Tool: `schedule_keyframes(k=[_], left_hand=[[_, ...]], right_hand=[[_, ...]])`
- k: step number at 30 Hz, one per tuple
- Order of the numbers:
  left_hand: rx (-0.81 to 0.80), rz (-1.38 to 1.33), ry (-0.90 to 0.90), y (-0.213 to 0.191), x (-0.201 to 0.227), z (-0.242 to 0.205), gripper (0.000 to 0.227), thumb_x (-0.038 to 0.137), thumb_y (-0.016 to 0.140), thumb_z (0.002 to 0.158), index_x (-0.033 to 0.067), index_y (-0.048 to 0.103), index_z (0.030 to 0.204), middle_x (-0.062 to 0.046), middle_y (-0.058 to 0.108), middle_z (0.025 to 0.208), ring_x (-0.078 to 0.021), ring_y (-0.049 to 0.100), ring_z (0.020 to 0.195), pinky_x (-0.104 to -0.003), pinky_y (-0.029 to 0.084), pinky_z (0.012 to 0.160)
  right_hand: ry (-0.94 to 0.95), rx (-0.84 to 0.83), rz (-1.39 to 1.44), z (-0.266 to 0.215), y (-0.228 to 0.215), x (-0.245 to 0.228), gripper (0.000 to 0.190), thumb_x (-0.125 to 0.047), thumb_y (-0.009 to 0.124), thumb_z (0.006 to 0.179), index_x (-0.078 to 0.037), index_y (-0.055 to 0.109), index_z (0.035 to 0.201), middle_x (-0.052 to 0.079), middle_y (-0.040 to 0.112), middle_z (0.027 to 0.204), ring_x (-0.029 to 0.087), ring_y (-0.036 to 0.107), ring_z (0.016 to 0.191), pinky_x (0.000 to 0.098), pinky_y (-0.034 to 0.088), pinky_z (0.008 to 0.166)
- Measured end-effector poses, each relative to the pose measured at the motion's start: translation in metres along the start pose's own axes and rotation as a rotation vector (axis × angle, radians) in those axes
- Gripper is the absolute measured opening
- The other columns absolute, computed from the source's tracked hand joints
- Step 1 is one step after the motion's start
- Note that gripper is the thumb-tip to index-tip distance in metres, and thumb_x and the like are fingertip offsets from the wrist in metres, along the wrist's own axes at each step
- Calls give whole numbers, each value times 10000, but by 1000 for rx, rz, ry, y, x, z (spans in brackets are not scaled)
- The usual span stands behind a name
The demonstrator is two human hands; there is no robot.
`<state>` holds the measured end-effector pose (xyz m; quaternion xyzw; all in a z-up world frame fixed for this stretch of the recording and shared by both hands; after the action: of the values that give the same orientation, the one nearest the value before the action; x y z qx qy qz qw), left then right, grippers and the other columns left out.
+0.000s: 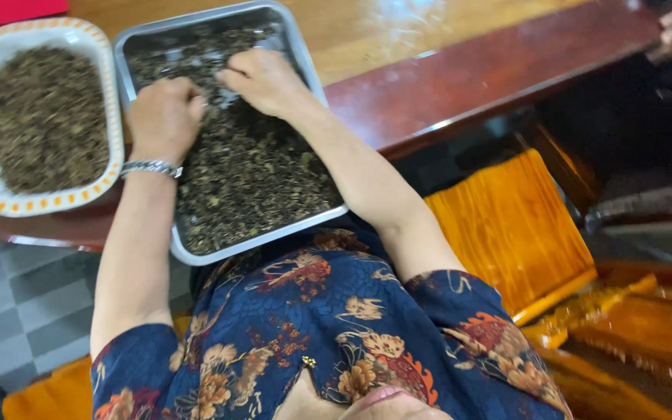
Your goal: Sorting dried tea leaves by hand to remove stems and impurities
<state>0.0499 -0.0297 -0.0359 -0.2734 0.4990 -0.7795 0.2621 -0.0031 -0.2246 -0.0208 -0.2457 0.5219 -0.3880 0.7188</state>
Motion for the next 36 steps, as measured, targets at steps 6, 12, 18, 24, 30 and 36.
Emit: schedule_keyframes(k=[6,12,18,24,30,36], left_hand=[[-94,-21,1,-19,10,-4,141,264,755,1020,136,809,995,-182,743,894,-392,698,813,-537,542,646],[-87,-44,27,-28,18,-5,96,166,763,1012,104,832,987,-157,764,849,-346,708,744,-500,556,572],[-123,-24,12,-26,18,-7,197,272,731,1100,112,790,1001,-164,738,899,-341,688,793,-497,545,612],[-124,-91,-11,-27,19,-7,237,265,733,1064,86,730,908,-164,704,865,-342,671,795,-501,519,593],[-169,-96,-35,-27,22,-5,271,287,797,1025,72,768,862,-110,724,785,-252,682,740,-411,559,610],[-38,-155,9,-17,8,-6,192,281,685,1020,121,729,924,-173,711,852,-406,659,781,-558,470,621]], right_hand=[[45,-74,75,-4,-11,-15,465,-396,607,982,-126,473,627,12,549,581,170,501,534,396,364,525],[144,-118,122,-6,-15,-20,470,-388,636,1002,-178,442,629,-58,476,558,102,392,491,313,333,478],[125,-106,126,-6,-14,-20,440,-376,639,992,-179,484,630,-58,483,553,100,392,481,304,329,463],[79,-127,93,-8,-19,-26,452,-340,643,1001,-141,447,646,-15,472,576,143,411,531,359,304,513],[79,-161,94,-14,-24,-38,415,-295,708,992,-166,509,651,-51,512,567,87,434,498,275,359,484],[-37,-68,27,-3,-14,-20,428,-385,664,950,-118,536,641,44,564,593,184,496,579,411,337,555]])
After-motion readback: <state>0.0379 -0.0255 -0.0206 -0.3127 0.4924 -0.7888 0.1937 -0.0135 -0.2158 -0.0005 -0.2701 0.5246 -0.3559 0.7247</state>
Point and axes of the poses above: each hand's wrist, its own z-axis towards the middle knuckle, its own y-axis out of the palm, x = y × z, the point moved 3 cm from there along z, towards the middle knuckle
